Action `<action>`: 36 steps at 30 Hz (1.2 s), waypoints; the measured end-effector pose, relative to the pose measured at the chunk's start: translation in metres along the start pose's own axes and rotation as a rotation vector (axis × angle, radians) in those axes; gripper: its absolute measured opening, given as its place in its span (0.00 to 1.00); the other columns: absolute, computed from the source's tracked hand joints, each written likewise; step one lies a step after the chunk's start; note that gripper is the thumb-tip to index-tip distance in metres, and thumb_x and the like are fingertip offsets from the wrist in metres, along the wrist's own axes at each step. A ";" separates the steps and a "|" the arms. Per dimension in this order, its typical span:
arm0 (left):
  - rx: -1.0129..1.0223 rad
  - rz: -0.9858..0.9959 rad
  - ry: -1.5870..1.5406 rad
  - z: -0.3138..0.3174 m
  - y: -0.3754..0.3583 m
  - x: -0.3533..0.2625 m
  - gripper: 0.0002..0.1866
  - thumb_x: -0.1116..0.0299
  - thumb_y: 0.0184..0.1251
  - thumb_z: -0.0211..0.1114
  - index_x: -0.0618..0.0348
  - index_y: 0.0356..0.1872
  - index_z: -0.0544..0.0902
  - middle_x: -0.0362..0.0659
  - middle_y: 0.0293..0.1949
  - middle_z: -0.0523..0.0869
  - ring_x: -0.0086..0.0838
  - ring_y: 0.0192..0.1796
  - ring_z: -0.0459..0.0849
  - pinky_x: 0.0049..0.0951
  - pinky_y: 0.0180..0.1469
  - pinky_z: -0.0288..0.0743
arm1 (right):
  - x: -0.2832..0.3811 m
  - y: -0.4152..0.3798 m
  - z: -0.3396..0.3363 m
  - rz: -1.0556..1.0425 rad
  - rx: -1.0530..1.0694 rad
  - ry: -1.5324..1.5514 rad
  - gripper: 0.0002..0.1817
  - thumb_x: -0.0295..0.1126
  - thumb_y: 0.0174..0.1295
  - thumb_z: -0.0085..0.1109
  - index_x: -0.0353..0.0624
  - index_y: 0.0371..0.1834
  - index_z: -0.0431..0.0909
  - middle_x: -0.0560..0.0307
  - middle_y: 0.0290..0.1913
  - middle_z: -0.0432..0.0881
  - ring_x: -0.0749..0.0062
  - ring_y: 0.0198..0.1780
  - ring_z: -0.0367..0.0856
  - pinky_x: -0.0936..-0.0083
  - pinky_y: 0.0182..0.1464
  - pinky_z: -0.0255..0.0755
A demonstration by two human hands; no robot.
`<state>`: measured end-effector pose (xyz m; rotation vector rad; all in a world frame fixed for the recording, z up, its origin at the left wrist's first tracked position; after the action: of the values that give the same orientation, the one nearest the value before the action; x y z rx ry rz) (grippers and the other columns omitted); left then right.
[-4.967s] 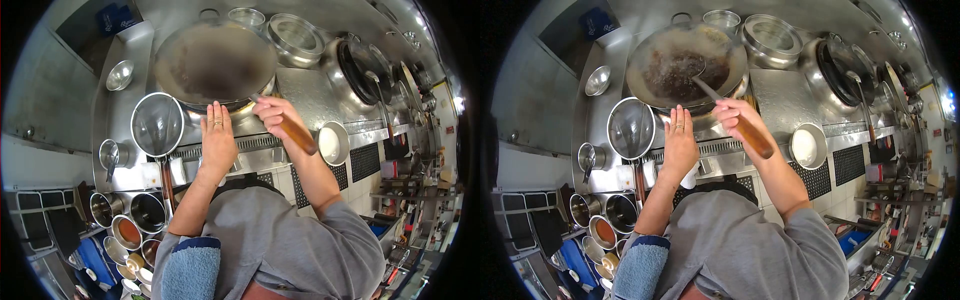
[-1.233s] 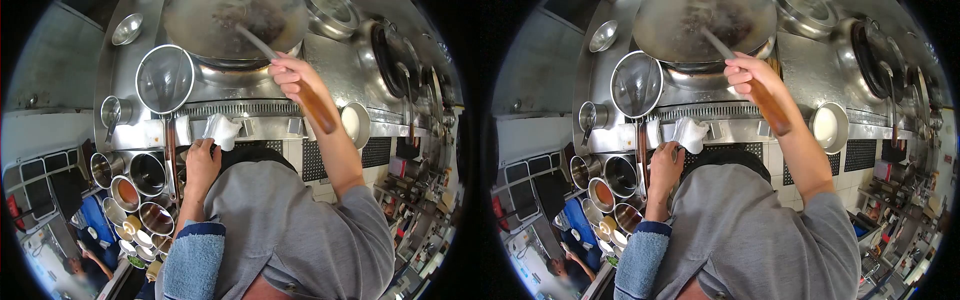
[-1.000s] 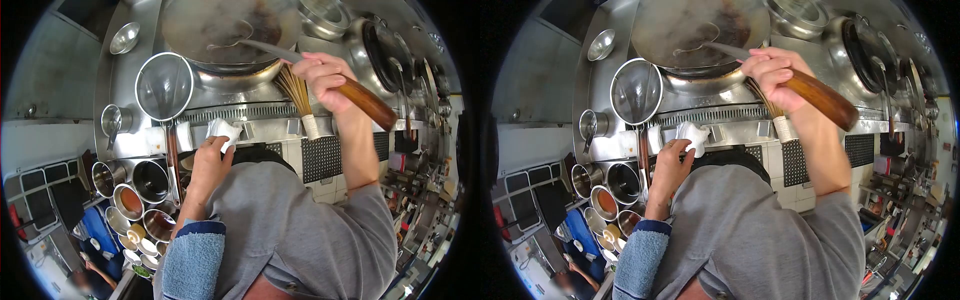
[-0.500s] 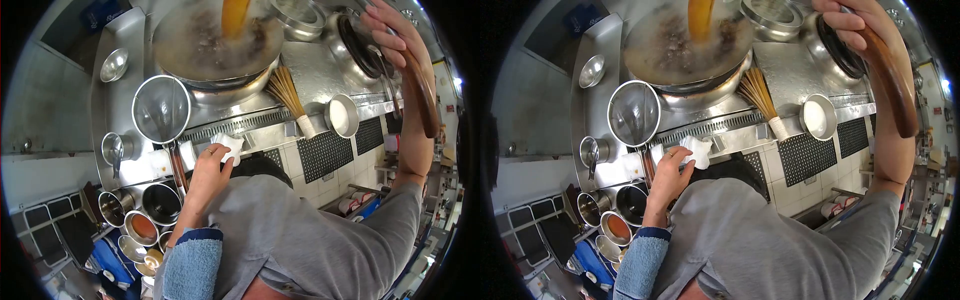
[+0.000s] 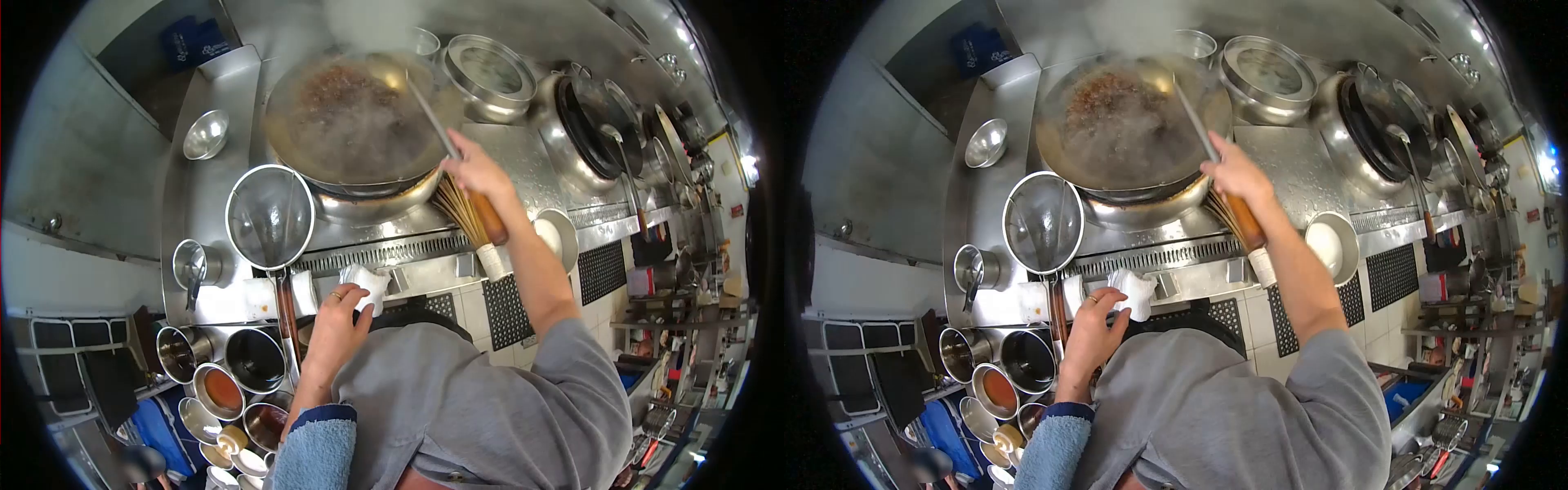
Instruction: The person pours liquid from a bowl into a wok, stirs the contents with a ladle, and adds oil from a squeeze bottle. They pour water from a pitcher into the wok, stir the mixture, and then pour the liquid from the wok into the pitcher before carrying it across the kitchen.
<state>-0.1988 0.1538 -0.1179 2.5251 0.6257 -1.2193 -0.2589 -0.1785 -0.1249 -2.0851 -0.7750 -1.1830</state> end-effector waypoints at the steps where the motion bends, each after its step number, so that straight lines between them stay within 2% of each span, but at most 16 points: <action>1: 0.000 -0.004 -0.010 0.004 -0.001 0.000 0.11 0.74 0.60 0.67 0.63 0.44 0.83 0.55 0.47 0.84 0.51 0.49 0.83 0.41 0.51 0.77 | -0.012 -0.003 0.014 0.029 0.055 0.083 0.42 0.27 0.62 0.58 0.39 0.79 0.48 0.60 0.24 0.76 0.77 0.16 0.69 0.78 0.16 0.66; 3: -0.007 -0.011 -0.018 0.009 0.001 -0.004 0.11 0.74 0.60 0.67 0.63 0.43 0.83 0.55 0.48 0.83 0.51 0.49 0.83 0.40 0.51 0.77 | -0.021 -0.018 0.048 0.094 0.239 0.510 0.42 0.26 0.63 0.57 0.39 0.79 0.45 0.63 0.24 0.72 0.78 0.16 0.68 0.79 0.16 0.65; 4: -0.007 -0.022 -0.022 0.011 0.001 -0.006 0.11 0.74 0.60 0.67 0.64 0.44 0.83 0.55 0.48 0.83 0.51 0.49 0.83 0.40 0.51 0.77 | -0.009 -0.035 0.055 0.179 0.229 0.605 0.29 0.25 0.66 0.55 0.39 0.69 0.58 0.66 0.24 0.68 0.82 0.16 0.67 0.82 0.15 0.64; 7: 0.007 -0.020 -0.038 0.017 0.004 -0.012 0.11 0.74 0.60 0.66 0.64 0.44 0.83 0.55 0.48 0.83 0.51 0.49 0.83 0.40 0.52 0.77 | 0.008 -0.065 0.072 0.369 0.390 1.151 0.19 0.27 0.69 0.51 0.44 0.62 0.65 0.66 0.26 0.65 0.89 0.16 0.64 0.88 0.12 0.59; 8: 0.014 -0.014 -0.046 0.019 0.006 -0.013 0.11 0.74 0.60 0.66 0.64 0.44 0.83 0.55 0.48 0.83 0.51 0.50 0.83 0.40 0.52 0.77 | 0.011 -0.069 0.079 0.458 0.496 1.547 0.08 0.26 0.73 0.46 0.42 0.52 0.65 0.65 0.29 0.65 0.90 0.17 0.66 0.91 0.11 0.59; 9: 0.018 0.005 -0.041 0.020 0.008 -0.016 0.11 0.74 0.60 0.66 0.64 0.44 0.83 0.55 0.48 0.83 0.51 0.50 0.83 0.40 0.52 0.77 | 0.021 -0.077 0.075 0.552 0.517 1.793 0.13 0.24 0.74 0.41 0.32 0.58 0.61 0.61 0.32 0.66 0.88 0.17 0.68 0.88 0.12 0.63; 12: 0.034 0.050 -0.037 0.019 0.013 -0.022 0.11 0.74 0.61 0.66 0.64 0.44 0.83 0.55 0.48 0.83 0.52 0.51 0.82 0.41 0.54 0.76 | 0.055 -0.098 0.058 0.600 0.631 1.991 0.22 0.26 0.74 0.39 0.22 0.65 0.51 0.58 0.33 0.66 0.83 0.19 0.71 0.81 0.16 0.70; 13: 0.035 0.056 -0.031 0.018 0.014 -0.021 0.11 0.74 0.61 0.66 0.64 0.44 0.83 0.55 0.49 0.83 0.52 0.51 0.82 0.41 0.54 0.76 | 0.062 -0.104 0.051 0.625 0.624 1.973 0.23 0.26 0.74 0.39 0.22 0.66 0.50 0.59 0.32 0.65 0.82 0.20 0.71 0.81 0.17 0.70; 15: 0.038 0.070 -0.022 0.018 0.017 -0.019 0.11 0.75 0.61 0.66 0.64 0.44 0.82 0.55 0.49 0.83 0.52 0.52 0.82 0.41 0.54 0.76 | 0.080 -0.115 0.033 0.643 0.549 1.863 0.09 0.23 0.71 0.46 0.32 0.47 0.58 0.59 0.32 0.64 0.85 0.18 0.70 0.87 0.13 0.64; 16: 0.047 0.061 -0.030 0.017 0.018 -0.018 0.11 0.75 0.61 0.66 0.64 0.44 0.82 0.55 0.49 0.83 0.52 0.52 0.82 0.41 0.54 0.76 | 0.088 -0.120 0.023 0.654 0.497 1.788 0.07 0.25 0.72 0.45 0.34 0.44 0.59 0.61 0.30 0.65 0.85 0.17 0.69 0.87 0.12 0.63; 20: 0.042 0.093 -0.025 0.016 0.018 -0.015 0.11 0.74 0.62 0.65 0.63 0.45 0.81 0.54 0.48 0.82 0.52 0.49 0.82 0.44 0.52 0.77 | 0.114 -0.126 -0.028 0.501 0.492 1.293 0.07 0.30 0.75 0.41 0.43 0.36 0.59 0.68 0.20 0.64 0.85 0.11 0.63 0.85 0.07 0.57; 23: 0.047 0.099 -0.034 0.019 0.018 -0.012 0.11 0.74 0.62 0.66 0.64 0.45 0.82 0.54 0.47 0.82 0.52 0.49 0.82 0.44 0.52 0.77 | 0.156 -0.123 -0.070 0.123 0.419 0.909 0.02 0.27 0.77 0.35 0.42 0.46 0.56 0.62 0.28 0.61 0.88 0.14 0.65 0.86 0.03 0.57; 25: 0.069 0.075 -0.050 0.021 0.019 -0.010 0.11 0.75 0.61 0.66 0.63 0.45 0.82 0.54 0.48 0.82 0.51 0.51 0.82 0.42 0.54 0.76 | 0.178 -0.127 -0.093 0.059 0.005 0.736 0.19 0.27 0.75 0.42 0.35 0.67 0.59 0.65 0.27 0.60 0.93 0.13 0.57 0.92 0.04 0.52; 27: 0.068 0.077 -0.052 0.021 0.020 -0.010 0.11 0.75 0.61 0.66 0.64 0.45 0.82 0.54 0.48 0.83 0.51 0.51 0.82 0.41 0.54 0.76 | 0.197 -0.123 -0.106 -0.085 -0.013 0.560 0.27 0.27 0.74 0.44 0.36 0.74 0.55 0.66 0.28 0.59 0.94 0.13 0.54 0.94 0.05 0.51; 32: 0.043 0.086 -0.050 0.018 0.022 -0.014 0.11 0.75 0.61 0.66 0.64 0.45 0.82 0.55 0.47 0.82 0.52 0.49 0.82 0.43 0.51 0.77 | 0.209 -0.101 -0.106 -0.235 0.046 0.355 0.33 0.22 0.67 0.53 0.35 0.75 0.53 0.65 0.22 0.71 0.87 0.13 0.64 0.88 0.11 0.58; 36: 0.035 0.068 -0.035 0.015 0.020 -0.012 0.11 0.75 0.61 0.66 0.64 0.45 0.82 0.55 0.47 0.83 0.52 0.48 0.82 0.44 0.51 0.77 | 0.161 -0.060 -0.089 -0.275 -0.132 0.121 0.39 0.30 0.67 0.57 0.35 0.78 0.49 0.69 0.20 0.65 0.89 0.13 0.59 0.86 0.10 0.55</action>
<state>-0.2060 0.1271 -0.1171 2.5253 0.5102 -1.2578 -0.2810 -0.1763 0.0675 -2.0342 -0.9717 -1.5310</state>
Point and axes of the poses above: each hand's wrist, its own y-axis towards the middle knuckle, its own z-axis out of the palm, x = y × z, the point moved 10 cm from there along y, towards the middle knuckle
